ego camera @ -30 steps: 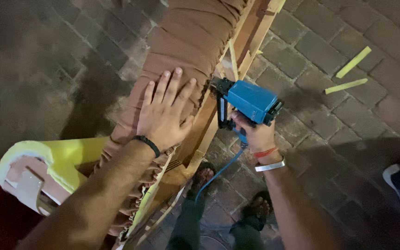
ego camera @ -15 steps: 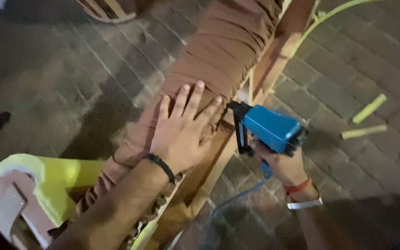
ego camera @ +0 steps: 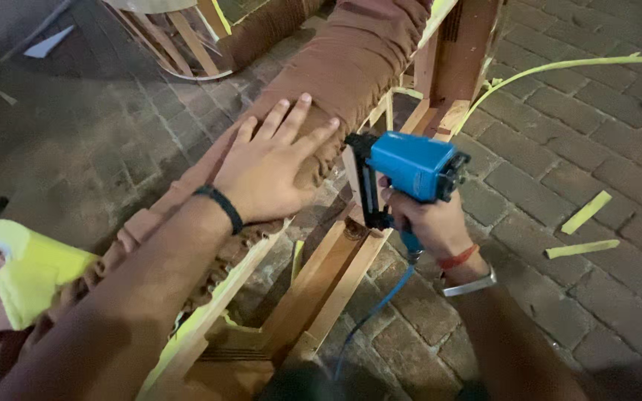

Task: The person staples brown fabric onto a wooden chair frame using a pneumatic staple gun. They smooth and pull the fabric taut while working along the edges and corners of the frame.

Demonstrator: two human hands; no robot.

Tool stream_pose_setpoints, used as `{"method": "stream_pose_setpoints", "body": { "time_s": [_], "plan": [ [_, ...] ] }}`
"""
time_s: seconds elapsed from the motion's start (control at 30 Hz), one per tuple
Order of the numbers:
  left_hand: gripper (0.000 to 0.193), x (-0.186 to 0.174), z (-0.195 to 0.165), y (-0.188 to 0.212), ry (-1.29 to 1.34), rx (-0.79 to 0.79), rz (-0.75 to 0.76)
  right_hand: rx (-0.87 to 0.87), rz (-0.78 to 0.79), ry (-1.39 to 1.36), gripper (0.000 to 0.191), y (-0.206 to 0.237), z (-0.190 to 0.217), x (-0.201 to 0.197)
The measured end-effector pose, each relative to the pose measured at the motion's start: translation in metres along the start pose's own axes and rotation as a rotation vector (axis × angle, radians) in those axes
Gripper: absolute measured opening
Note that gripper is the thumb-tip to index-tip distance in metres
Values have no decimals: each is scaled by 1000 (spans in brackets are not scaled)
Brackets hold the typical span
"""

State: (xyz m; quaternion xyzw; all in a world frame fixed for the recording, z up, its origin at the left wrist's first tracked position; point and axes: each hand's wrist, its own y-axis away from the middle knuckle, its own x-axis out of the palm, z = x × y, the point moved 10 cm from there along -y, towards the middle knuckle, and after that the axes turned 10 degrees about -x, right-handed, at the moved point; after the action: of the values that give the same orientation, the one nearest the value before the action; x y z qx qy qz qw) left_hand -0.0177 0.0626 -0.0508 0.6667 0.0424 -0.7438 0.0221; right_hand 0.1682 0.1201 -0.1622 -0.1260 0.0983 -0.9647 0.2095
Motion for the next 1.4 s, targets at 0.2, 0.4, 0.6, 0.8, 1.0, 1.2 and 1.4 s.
{"method": "stream_pose_setpoints", "body": {
  "time_s": [0.2, 0.4, 0.6, 0.8, 1.0, 1.2, 1.4],
  "plan": [
    [102, 0, 0, 3, -26, 21, -3, -70, 46, -47, 31, 7, 11, 10],
    [110, 2, -2, 2, -41, 10, 66, 40, 90, -25, 18, 22, 3, 19],
    [120, 6, -3, 2, -84, -4, 182, 26, 117, 41, 20, 36, 7, 30],
    [134, 1, -6, 6, -59, 6, 207, 38, 71, 17, 20, 52, 13, 35],
    [142, 6, -5, 7, -80, 17, 216, -20, 51, 60, 15, 64, 10, 37],
    [117, 8, 4, -10, 138, 73, 163, 121, -313, -297, 21, 89, -7, 28],
    [94, -42, 38, 11, 1041, 252, 80, -153, -307, 24, 37, 100, 34, 109]
  ]
}}
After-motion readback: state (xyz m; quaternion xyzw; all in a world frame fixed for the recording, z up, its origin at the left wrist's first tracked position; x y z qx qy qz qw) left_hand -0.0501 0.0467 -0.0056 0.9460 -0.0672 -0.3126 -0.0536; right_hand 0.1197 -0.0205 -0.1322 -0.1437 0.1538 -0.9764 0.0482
